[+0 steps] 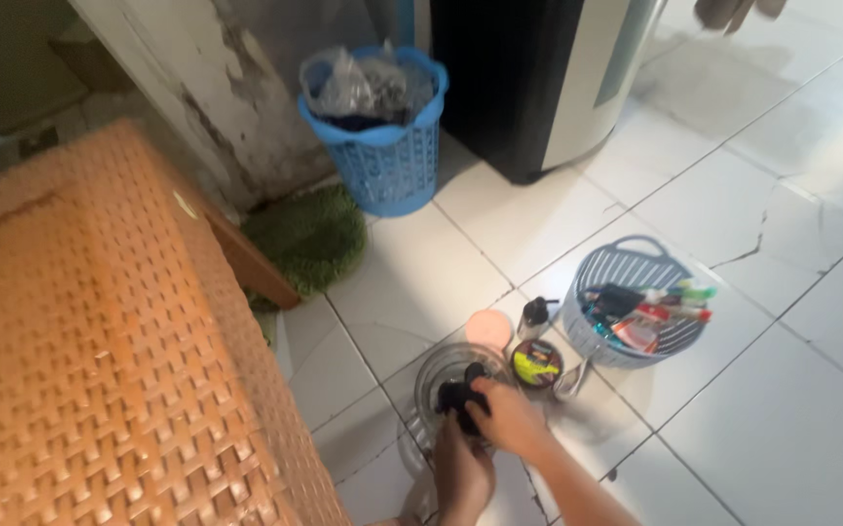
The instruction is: The person repeatedly wipes a woven rattan table with a dark cloth. They periodically dip the cloth into a glass bowl of water on the floor to wet it before resuming wiping the table surface.
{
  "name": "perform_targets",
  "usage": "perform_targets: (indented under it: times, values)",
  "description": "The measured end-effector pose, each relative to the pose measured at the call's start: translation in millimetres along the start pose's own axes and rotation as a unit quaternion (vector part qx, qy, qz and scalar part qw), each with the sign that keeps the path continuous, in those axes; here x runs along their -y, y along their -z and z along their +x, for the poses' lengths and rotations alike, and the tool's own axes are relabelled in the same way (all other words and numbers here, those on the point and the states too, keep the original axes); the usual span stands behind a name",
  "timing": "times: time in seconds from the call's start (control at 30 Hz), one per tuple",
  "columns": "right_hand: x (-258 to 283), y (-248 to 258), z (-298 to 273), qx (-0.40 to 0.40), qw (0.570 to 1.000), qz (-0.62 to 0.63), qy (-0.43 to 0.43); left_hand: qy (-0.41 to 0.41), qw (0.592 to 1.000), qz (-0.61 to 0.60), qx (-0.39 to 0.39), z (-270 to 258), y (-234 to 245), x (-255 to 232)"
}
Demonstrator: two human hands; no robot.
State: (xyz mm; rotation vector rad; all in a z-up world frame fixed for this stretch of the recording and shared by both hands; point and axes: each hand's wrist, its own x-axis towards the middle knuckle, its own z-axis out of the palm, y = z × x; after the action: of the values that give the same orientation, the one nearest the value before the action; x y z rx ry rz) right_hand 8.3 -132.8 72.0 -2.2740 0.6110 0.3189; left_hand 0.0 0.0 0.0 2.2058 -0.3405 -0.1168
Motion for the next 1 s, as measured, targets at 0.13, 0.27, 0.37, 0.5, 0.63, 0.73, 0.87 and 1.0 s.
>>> perform_targets:
  times: [0.13, 0.27, 0.37, 0.5, 0.63, 0.73, 0.87, 1.0]
  values:
    - [-37.0, -78.4, 32.6, -0.049, 0.978, -0.152, 0.135, 0.000, 0.995, 0.066, 0.075, -11.6, 19.8, -11.5]
    - [-39.2, -83.4, 51.2, -0.049, 0.969, -0.208, 0.125, -0.021, 0.990, 0.092, 0.107, -21.7, 41.1, -23.6]
    - [-36.1, -71.3, 54.5, 0.019, 0.978, -0.181, 0.103, -0.010, 0.977, 0.120, 0.175, -19.5, 65.0, -46.7]
    - [-37.4, -59.1, 52.7, 0.011, 0.990, -0.056, 0.131, 0.012, 0.971, 0.138, 0.195, -16.5, 74.5, -68.6]
    - [-9.7, -23.5, 34.9, -0.022, 0.992, 0.030, 0.119, 0.019, 0.984, 0.100, 0.148, -19.3, 74.9, -72.2]
    - [14.0, 10.3, 9.9, -0.041, 0.989, 0.050, 0.134, 0.055, 0.982, 0.115, 0.138, -23.1, 70.2, -68.4]
    - [26.8, 15.7, 6.8, -0.070, 0.980, -0.018, 0.184, 0.009, 0.974, 0.152, 0.166, -26.7, 70.3, -68.4]
    - [0.6, -28.4, 29.8, 0.116, 0.976, -0.161, 0.090, -0.015, 0.980, 0.139, 0.144, -30.2, 72.3, -69.6]
